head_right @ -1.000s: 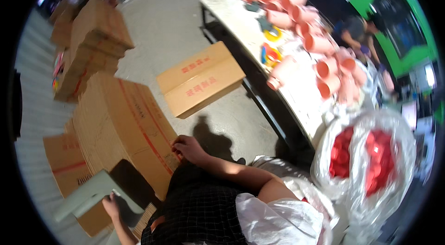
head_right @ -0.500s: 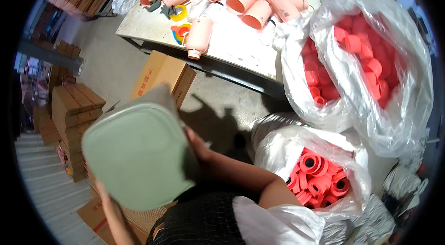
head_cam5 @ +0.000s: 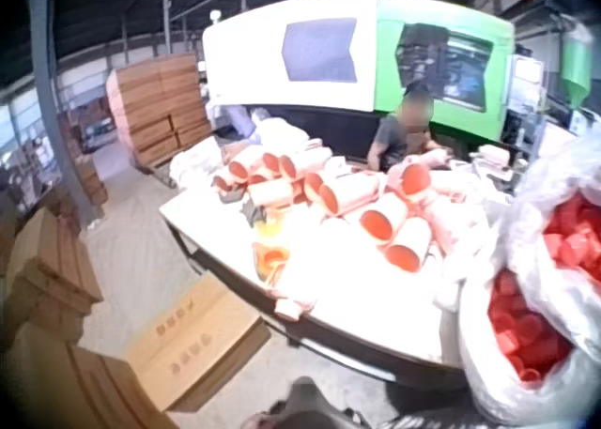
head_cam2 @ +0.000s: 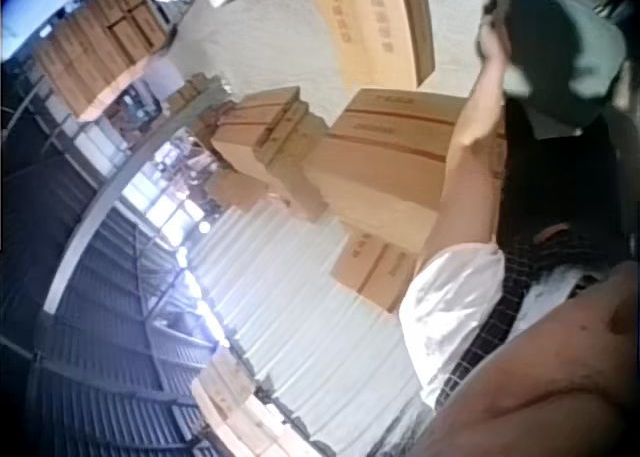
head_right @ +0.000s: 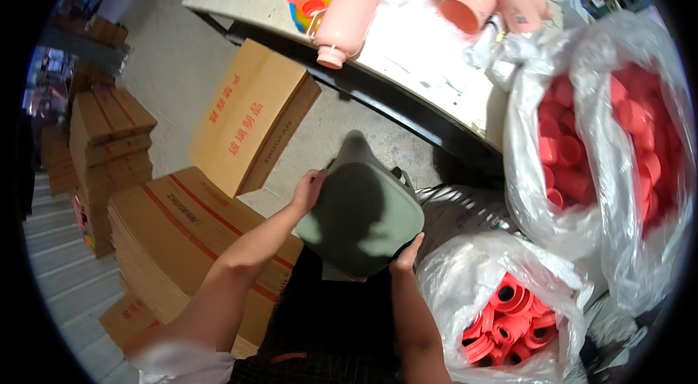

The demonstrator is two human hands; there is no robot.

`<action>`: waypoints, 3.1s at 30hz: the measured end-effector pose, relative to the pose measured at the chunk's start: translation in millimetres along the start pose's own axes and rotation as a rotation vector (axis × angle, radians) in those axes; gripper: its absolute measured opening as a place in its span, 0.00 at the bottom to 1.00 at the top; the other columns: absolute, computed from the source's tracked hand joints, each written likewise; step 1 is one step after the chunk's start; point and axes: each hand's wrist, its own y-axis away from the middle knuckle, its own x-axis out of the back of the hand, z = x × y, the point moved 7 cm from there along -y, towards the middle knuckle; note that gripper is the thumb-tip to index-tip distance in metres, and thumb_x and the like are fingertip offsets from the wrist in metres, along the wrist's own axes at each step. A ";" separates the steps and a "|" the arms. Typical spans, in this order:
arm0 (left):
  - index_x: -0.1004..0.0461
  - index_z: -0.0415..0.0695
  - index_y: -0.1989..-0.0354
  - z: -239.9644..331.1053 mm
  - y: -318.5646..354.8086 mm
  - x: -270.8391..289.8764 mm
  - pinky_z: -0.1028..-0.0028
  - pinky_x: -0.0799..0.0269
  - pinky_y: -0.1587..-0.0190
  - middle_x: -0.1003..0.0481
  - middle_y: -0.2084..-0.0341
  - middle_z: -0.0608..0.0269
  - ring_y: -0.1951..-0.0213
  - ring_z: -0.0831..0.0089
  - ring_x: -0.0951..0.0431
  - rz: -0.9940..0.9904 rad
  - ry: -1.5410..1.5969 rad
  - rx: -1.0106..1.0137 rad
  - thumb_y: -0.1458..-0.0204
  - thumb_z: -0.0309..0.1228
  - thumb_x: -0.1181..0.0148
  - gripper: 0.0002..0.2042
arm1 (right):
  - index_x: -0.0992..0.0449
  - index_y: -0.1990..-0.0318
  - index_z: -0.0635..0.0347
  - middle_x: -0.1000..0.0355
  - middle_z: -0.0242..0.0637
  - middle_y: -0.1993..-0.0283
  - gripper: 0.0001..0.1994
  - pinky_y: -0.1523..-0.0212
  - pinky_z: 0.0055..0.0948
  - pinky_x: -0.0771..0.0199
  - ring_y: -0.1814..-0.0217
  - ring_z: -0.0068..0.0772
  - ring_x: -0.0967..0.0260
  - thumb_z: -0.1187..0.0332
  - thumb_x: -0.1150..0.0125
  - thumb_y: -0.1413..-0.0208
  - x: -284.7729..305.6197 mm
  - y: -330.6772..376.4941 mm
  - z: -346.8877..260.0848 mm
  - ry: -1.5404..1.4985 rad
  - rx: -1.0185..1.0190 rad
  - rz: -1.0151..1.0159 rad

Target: The person assembles pink thermos flasks by attaching red lids and inserting clear plastic bottles. They work at a table in a warehouse setting, picking up components from bags and placing the finished units into a cardboard box.

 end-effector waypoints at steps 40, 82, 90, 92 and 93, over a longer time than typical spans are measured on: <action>0.32 0.36 0.43 -34.7 9.8 426.8 0.74 0.25 0.55 0.20 0.58 0.56 0.58 0.69 0.19 0.262 0.798 -0.102 0.36 0.33 0.42 0.18 | 0.18 0.55 0.68 0.19 0.41 0.64 0.19 0.62 0.35 0.25 0.62 0.34 0.22 0.58 0.36 0.43 -434.2 -140.8 97.8 2.139 0.040 -0.583; 0.21 0.42 0.64 -203.9 483.1 499.2 0.52 0.24 0.59 0.20 0.69 0.45 0.62 0.47 0.19 0.939 -0.099 0.820 0.46 0.40 0.36 0.13 | 0.26 0.49 0.68 0.23 0.35 0.58 0.12 0.51 0.29 0.23 0.56 0.25 0.25 0.71 0.39 0.36 -643.4 348.4 409.2 1.948 -0.077 -2.185; 0.21 0.44 0.69 128.7 586.6 580.6 0.59 0.27 0.72 0.25 0.83 0.52 0.77 0.49 0.23 0.856 -0.303 0.524 0.50 0.40 0.32 0.12 | 0.65 0.25 0.70 0.62 0.62 0.22 0.47 0.22 0.47 0.62 0.18 0.52 0.65 0.51 0.41 0.35 -704.7 513.5 436.4 1.201 -0.139 -2.162; 0.20 0.46 0.69 190.8 566.7 574.1 0.60 0.28 0.74 0.25 0.83 0.55 0.78 0.51 0.23 0.749 -0.412 0.468 0.49 0.40 0.33 0.11 | 0.65 0.25 0.70 0.63 0.62 0.22 0.48 0.22 0.48 0.63 0.18 0.54 0.67 0.48 0.41 0.35 -742.3 540.9 402.9 1.127 -0.270 -2.078; 0.20 0.48 0.69 211.7 549.2 567.2 0.60 0.28 0.75 0.24 0.83 0.57 0.78 0.54 0.23 0.691 -0.506 0.453 0.47 0.40 0.35 0.09 | 0.66 0.25 0.70 0.64 0.62 0.21 0.49 0.22 0.48 0.62 0.18 0.55 0.68 0.47 0.41 0.36 -756.1 545.3 392.6 1.071 -0.385 -2.042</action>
